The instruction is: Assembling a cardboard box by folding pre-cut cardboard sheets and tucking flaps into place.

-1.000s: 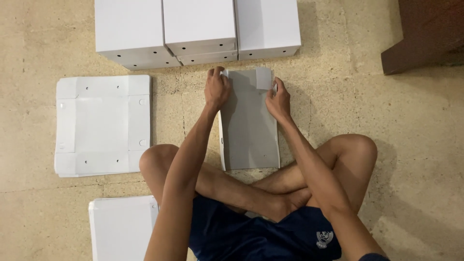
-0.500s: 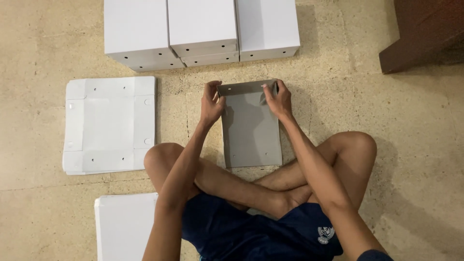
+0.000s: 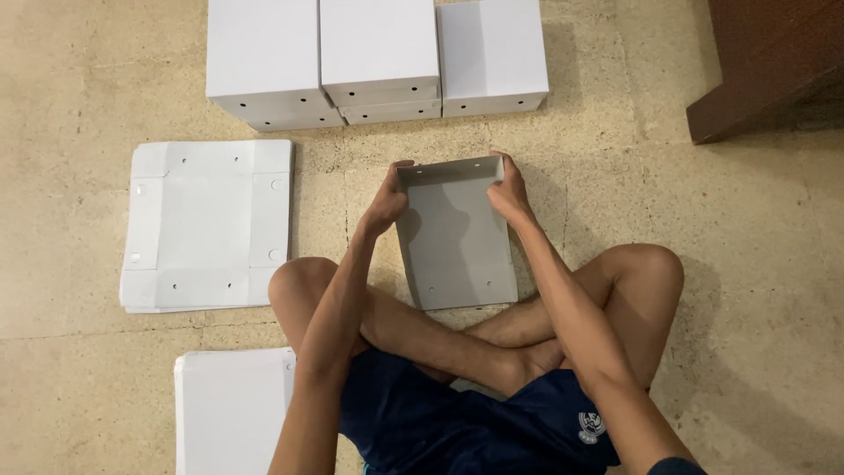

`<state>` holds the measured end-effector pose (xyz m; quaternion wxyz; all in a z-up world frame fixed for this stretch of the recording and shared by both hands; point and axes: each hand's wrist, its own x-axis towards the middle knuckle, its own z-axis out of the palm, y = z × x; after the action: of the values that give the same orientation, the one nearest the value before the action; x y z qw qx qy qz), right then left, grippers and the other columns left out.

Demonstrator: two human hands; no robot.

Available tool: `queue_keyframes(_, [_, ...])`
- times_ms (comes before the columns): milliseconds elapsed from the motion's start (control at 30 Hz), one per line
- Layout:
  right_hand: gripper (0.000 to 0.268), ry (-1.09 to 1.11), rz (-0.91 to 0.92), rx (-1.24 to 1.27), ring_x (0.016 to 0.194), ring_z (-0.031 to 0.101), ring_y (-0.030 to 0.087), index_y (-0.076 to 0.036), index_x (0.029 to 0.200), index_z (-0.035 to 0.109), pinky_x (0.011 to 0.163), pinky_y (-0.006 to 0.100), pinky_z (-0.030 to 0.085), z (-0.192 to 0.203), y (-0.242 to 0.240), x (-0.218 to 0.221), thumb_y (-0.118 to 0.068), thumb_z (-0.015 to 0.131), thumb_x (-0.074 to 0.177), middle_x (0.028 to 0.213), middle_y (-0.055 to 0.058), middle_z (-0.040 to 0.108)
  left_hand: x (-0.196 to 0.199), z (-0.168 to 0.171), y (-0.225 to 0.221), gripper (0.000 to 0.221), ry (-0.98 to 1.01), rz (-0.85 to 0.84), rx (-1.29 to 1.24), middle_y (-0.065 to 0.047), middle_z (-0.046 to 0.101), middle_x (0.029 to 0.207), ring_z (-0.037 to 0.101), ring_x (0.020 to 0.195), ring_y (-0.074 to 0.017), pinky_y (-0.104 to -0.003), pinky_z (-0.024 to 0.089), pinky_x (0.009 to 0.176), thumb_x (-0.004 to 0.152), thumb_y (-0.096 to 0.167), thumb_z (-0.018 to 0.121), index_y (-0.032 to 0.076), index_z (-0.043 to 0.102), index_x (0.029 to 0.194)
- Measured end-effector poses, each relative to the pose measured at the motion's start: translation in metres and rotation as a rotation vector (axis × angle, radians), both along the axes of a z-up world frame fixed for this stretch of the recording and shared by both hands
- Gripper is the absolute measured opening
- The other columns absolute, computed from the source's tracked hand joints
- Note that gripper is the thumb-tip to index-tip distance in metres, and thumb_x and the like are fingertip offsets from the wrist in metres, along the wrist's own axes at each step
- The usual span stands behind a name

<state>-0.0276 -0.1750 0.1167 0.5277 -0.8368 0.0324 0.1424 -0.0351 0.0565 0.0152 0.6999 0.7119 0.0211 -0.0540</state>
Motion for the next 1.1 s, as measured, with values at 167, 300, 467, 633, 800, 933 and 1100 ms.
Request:
queue_keyframes(167, [0.063,-0.002,0.012,0.007,0.141,0.034,0.051,-0.009,0.144,0.042,0.114,0.065,0.030,-0.015,-0.001,0.005,0.011,0.040,0.084,0.148,0.028,0.043,0.006,-0.025,-0.003,0.075,0.038,0.087,0.077,-0.028,0.052,0.118,0.047,0.121,-0.0486,-0.058,0.035,0.103,0.061,-0.016,0.036,0.003,0.048,0.133])
queue_keyframes(300, [0.061,-0.042,0.031,0.030,0.131,0.044,0.052,-0.008,0.133,0.046,0.104,0.063,0.038,-0.051,-0.007,0.021,0.013,0.036,0.076,0.134,0.027,0.052,0.017,-0.046,-0.014,0.059,0.113,0.232,0.184,-0.026,0.055,0.115,0.054,0.117,-0.0493,-0.052,0.040,0.098,0.066,-0.017,0.041,0.008,0.050,0.119])
queue_keyframes(467, [0.054,-0.052,0.082,0.019,0.123,0.049,0.050,-0.007,0.125,0.044,0.096,0.062,0.040,-0.069,-0.015,0.031,0.012,0.037,0.075,0.124,0.024,0.052,0.018,-0.051,-0.018,0.050,0.076,0.261,0.173,-0.024,0.057,0.111,0.056,0.113,-0.0461,-0.048,0.042,0.097,0.068,-0.018,0.039,0.010,0.047,0.109])
queue_keyframes(633, [0.056,-0.037,0.094,0.014,0.117,0.051,0.045,-0.009,0.124,0.042,0.092,0.060,0.042,-0.075,-0.018,0.032,0.011,0.039,0.072,0.121,0.020,0.049,0.022,-0.060,-0.016,0.048,0.055,0.258,0.179,-0.022,0.056,0.109,0.056,0.112,-0.0443,-0.048,0.042,0.096,0.069,-0.019,0.040,0.010,0.044,0.106])
queue_keyframes(800, [0.050,-0.034,0.113,0.024,0.106,0.052,0.041,-0.007,0.120,0.041,0.085,0.055,0.042,-0.071,-0.017,0.031,0.010,0.035,0.074,0.116,0.018,0.046,0.029,-0.079,-0.012,0.047,0.045,0.261,0.194,-0.023,0.052,0.105,0.054,0.106,-0.0454,-0.047,0.041,0.093,0.069,-0.016,0.040,0.011,0.045,0.107])
queue_keyframes(933, [0.050,-0.042,0.110,0.035,0.106,0.051,0.042,-0.005,0.119,0.041,0.084,0.054,0.042,-0.074,-0.017,0.033,0.011,0.035,0.072,0.115,0.020,0.045,0.024,-0.073,-0.013,0.048,0.033,0.250,0.206,-0.024,0.052,0.105,0.054,0.107,-0.0489,-0.049,0.041,0.094,0.068,-0.016,0.041,0.011,0.044,0.107])
queue_keyframes(1100, [0.054,-0.039,0.093,0.050,0.106,0.051,0.043,-0.003,0.120,0.041,0.085,0.053,0.042,-0.071,-0.018,0.027,0.014,0.035,0.070,0.116,0.021,0.045,0.026,-0.072,-0.007,0.044,-0.027,0.211,0.316,-0.018,0.054,0.107,0.058,0.108,-0.0410,-0.050,0.043,0.095,0.078,-0.014,0.041,0.013,0.042,0.112])
